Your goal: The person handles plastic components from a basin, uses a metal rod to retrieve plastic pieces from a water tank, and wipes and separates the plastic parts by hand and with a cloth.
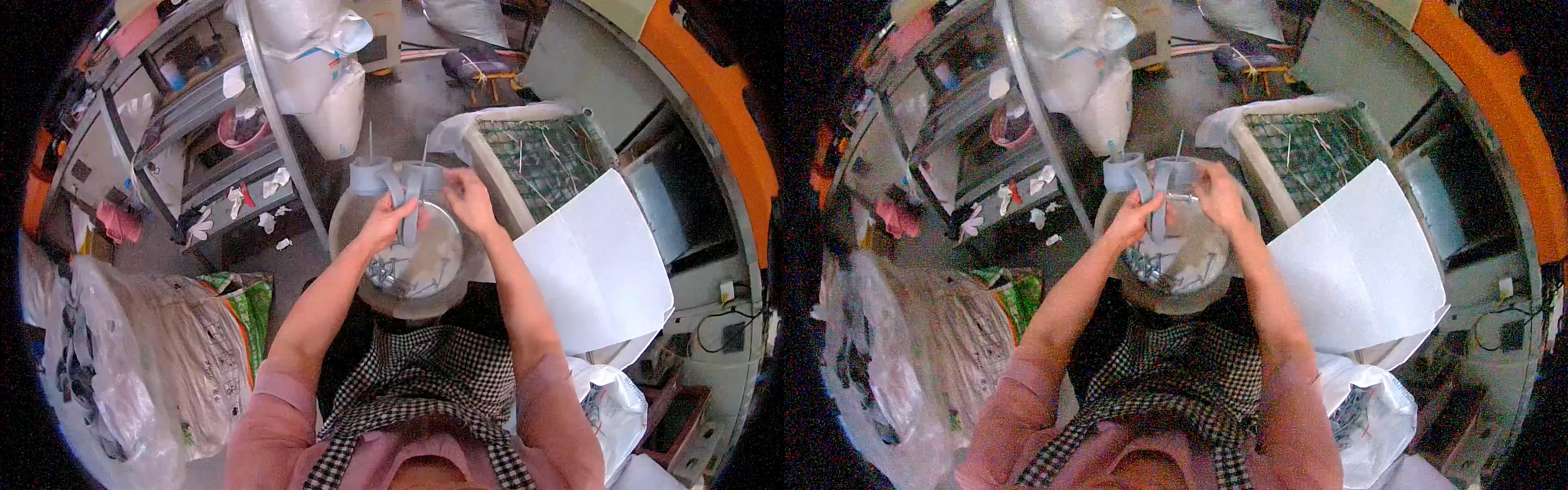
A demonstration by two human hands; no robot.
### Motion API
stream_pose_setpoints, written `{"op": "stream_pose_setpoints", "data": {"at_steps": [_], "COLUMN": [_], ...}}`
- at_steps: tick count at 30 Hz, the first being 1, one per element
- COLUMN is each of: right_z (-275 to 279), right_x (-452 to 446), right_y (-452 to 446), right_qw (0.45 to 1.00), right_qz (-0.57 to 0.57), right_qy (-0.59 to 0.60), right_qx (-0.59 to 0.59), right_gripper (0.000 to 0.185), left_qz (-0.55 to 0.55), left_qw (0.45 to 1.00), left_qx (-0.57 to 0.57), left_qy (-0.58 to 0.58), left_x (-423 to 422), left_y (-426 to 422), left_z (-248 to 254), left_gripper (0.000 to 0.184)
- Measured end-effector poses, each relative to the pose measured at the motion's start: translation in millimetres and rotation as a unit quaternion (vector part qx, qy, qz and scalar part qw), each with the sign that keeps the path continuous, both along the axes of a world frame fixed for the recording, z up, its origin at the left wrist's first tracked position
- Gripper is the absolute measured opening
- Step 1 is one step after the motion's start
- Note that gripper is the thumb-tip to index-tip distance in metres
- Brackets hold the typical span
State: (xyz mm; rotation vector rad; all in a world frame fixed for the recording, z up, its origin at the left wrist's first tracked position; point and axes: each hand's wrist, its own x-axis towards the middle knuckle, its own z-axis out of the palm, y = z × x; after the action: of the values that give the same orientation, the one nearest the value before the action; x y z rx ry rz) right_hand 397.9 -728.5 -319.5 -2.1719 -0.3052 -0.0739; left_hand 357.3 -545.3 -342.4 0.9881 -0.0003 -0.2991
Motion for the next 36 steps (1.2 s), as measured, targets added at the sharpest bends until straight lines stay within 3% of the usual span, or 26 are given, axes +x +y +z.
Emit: {"op": "stream_pose_setpoints", "data": {"at_steps": [2,3,5,6,8,12,15,21,23,27,29,30,32,33,36], "right_z": [-9.2,-7.8,-4.2,-13.5,-39.5,-43.7,-63.3,-104.5,-109.3,-69.2,-39.6,-30.8,-20.2,-35.9,-48.2], "right_x": [10.3,8.2,5.7,10.1,19.1,12.3,13.2,34.5,32.8,21.0,11.4,5.7,-5.2,-6.8,-0.9], "right_y": [0.9,4.0,10.9,9.9,7.7,8.5,12.6,3.0,-2.1,-16.2,-15.8,-10.2,9.7,18.3,25.7], "right_qw": [0.945,0.947,0.962,0.963,0.988,0.990,0.974,0.980,0.967,0.957,0.992,0.992,0.992,0.979,0.979], "right_qz": [0.026,0.021,0.059,0.056,0.085,0.106,0.023,0.054,0.080,0.083,0.033,0.034,0.084,0.010,0.016], "right_qy": [-0.317,-0.312,-0.190,-0.187,-0.068,-0.062,-0.165,-0.084,0.001,0.017,-0.087,-0.086,-0.084,-0.170,-0.152], "right_qx": [-0.078,-0.079,-0.186,-0.186,-0.110,-0.066,-0.157,-0.172,-0.240,-0.278,-0.081,-0.083,0.037,-0.109,-0.137], "right_gripper": [0.031,0.031,0.049,0.049,0.049,0.049,0.057,0.060,0.059,0.054,0.050,0.050,0.050,0.056,0.062], "left_qz": [-0.017,-0.023,-0.019,-0.023,-0.030,-0.013,-0.016,-0.038,-0.059,-0.112,-0.089,-0.089,-0.112,-0.113,-0.145], "left_qw": [0.997,0.997,0.982,0.982,0.947,0.935,0.914,0.902,0.912,0.900,0.847,0.848,0.806,0.805,0.815], "left_qx": [0.052,0.053,0.164,0.165,0.286,0.318,0.361,0.375,0.362,0.385,0.463,0.461,0.490,0.490,0.523], "left_qy": [-0.057,-0.052,-0.091,-0.088,-0.145,-0.155,-0.184,-0.213,-0.183,-0.168,-0.246,-0.245,-0.313,-0.315,-0.205], "left_x": [1.3,-0.8,-6.4,-8.9,-13.9,-20.3,-19.1,-12.7,-13.2,-1.1,1.4,1.1,2.5,1.6,-2.7], "left_y": [1.4,-1.4,-6.6,-6.4,-5.1,-8.8,-11.3,-12.3,-13.0,-13.2,-15.6,-17.3,-23.2,-27.2,-32.3], "left_z": [-12.8,-10.4,-5.2,-2.5,0.5,-2.6,-5.8,-24.1,-26.6,-45.0,-65.8,-74.0,-82.4,-78.6,-73.0], "left_gripper": [0.025,0.025,0.025,0.025,0.026,0.027,0.029,0.029,0.031,0.039,0.050,0.050,0.060,0.060,0.063]}}
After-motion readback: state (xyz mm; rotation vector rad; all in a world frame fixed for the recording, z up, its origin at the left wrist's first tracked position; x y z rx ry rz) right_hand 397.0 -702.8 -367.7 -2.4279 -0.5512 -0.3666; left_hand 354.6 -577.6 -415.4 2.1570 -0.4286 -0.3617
